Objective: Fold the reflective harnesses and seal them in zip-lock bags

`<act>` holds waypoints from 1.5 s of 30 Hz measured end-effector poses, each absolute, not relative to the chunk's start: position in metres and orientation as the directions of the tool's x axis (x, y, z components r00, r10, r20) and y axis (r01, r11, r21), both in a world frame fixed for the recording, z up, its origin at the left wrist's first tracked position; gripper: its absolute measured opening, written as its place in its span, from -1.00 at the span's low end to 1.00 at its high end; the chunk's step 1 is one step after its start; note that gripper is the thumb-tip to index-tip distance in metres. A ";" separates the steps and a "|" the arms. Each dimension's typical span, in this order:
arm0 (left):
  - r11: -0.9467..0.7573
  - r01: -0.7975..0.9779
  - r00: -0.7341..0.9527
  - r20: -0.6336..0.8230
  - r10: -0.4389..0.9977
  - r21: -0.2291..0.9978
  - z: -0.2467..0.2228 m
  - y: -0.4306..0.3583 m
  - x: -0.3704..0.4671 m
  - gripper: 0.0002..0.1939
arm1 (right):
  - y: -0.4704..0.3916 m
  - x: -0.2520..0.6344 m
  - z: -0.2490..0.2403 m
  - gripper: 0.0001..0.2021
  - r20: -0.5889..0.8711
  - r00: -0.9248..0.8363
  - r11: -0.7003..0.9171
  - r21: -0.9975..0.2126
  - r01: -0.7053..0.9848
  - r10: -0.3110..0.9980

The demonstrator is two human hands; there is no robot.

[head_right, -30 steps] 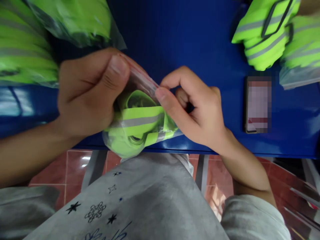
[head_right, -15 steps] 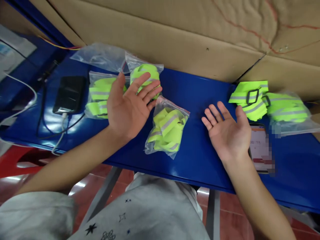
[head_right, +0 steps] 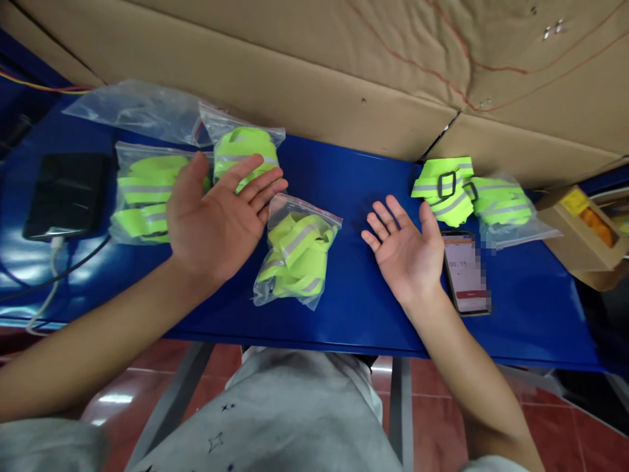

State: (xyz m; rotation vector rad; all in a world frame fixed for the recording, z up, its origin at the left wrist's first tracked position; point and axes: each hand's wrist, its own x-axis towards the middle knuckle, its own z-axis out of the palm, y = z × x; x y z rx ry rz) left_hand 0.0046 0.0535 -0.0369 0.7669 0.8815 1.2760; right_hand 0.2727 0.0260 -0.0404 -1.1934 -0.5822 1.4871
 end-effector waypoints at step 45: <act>-0.775 0.629 0.687 0.418 0.595 0.068 -0.054 0.036 0.049 -0.44 | 0.022 0.260 -0.036 -0.66 -0.345 0.026 -0.318 -0.889 -0.331 0.938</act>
